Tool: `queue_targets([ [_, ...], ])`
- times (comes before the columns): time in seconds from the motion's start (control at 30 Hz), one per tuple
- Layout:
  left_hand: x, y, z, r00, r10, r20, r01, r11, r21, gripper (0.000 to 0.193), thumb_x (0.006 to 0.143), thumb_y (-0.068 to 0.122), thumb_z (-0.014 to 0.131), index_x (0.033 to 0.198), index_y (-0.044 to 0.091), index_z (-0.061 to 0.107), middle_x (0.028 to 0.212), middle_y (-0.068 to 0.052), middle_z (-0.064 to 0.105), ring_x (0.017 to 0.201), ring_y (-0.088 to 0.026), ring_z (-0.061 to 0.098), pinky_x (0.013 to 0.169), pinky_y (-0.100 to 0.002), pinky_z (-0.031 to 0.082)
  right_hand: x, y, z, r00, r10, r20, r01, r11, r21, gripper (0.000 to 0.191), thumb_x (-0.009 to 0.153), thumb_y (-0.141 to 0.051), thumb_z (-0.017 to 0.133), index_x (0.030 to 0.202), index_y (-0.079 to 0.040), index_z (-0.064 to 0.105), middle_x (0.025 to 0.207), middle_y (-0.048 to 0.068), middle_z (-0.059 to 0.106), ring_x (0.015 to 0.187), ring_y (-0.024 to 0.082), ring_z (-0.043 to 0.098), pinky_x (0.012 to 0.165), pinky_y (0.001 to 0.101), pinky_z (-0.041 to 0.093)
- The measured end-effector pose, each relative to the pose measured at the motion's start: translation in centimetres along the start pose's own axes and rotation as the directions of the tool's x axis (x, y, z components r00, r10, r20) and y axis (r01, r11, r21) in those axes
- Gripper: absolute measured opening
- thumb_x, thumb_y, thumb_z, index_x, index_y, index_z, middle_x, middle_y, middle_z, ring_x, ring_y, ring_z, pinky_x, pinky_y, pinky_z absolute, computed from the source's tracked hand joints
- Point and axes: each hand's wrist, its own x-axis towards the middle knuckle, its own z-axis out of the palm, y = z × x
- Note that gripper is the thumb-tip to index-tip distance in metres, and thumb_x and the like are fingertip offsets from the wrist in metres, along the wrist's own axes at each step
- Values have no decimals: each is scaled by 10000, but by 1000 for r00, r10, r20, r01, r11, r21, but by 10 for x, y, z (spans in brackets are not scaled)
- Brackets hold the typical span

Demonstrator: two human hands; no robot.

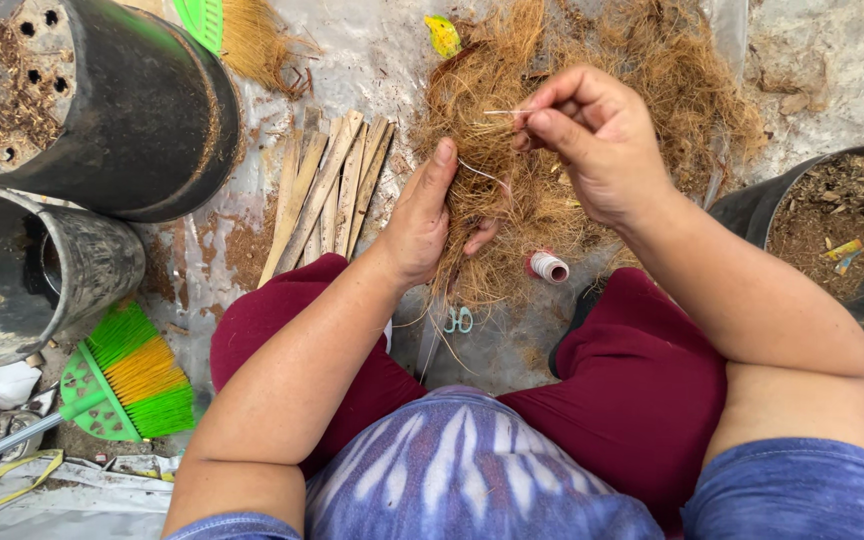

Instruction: The person sits on the floor and bundles loose coconut fiber by hand. They wrap the bundle with wire, then tie it securely with string, repeating the process to create a compact, bound fiber roll.

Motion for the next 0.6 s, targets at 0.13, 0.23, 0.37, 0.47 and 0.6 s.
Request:
queue_targets([
  [0.13, 0, -1, 0, 1000, 15, 17, -14, 999, -37, 662, 1094, 602, 353, 1200, -3, 600, 901, -112, 642, 608, -187, 550, 509, -317, 417, 1, 4, 6, 996, -78, 47, 75, 995, 70, 152, 1075, -114, 739, 1098, -72, 595, 1083, 40, 671, 944, 88, 582, 851, 220, 471],
  [0.23, 0, -2, -3, 1000, 6, -2, -6, 999, -42, 660, 1089, 603, 353, 1188, 1, 606, 837, -117, 631, 570, -184, 534, 506, -313, 416, -3, -6, 10, 907, -334, 256, 377, 915, -145, 111, 1046, -249, 697, 1049, -178, 613, 1087, -2, 664, 956, 100, 629, 871, 263, 529],
  [0.37, -2, -3, -5, 999, 34, -22, -35, 998, -47, 647, 1100, 594, 358, 1127, 1, 616, 822, -116, 628, 568, -182, 516, 522, -315, 418, -10, -16, 17, 750, -512, 419, 644, 420, -639, 97, 912, -191, 717, 869, -117, 671, 971, 48, 615, 932, 176, 519, 814, 324, 381],
  [0.47, -1, -4, -5, 998, 48, -39, -50, 998, -34, 646, 1096, 586, 356, 1082, 0, 627, 804, -112, 634, 561, -184, 520, 519, -319, 423, -12, -14, 23, 803, -482, 350, 578, 488, -654, 135, 930, -195, 784, 882, -97, 704, 937, 16, 575, 909, 164, 492, 799, 309, 377],
  [0.6, -1, -4, -8, 995, 63, -77, -63, 998, 0, 624, 1080, 576, 352, 1068, 14, 623, 827, -99, 643, 570, -179, 523, 521, -319, 424, -15, -12, 24, 892, -349, 286, 451, 661, -600, 128, 962, -180, 799, 969, -88, 710, 1003, 12, 611, 930, 133, 535, 857, 277, 418],
])
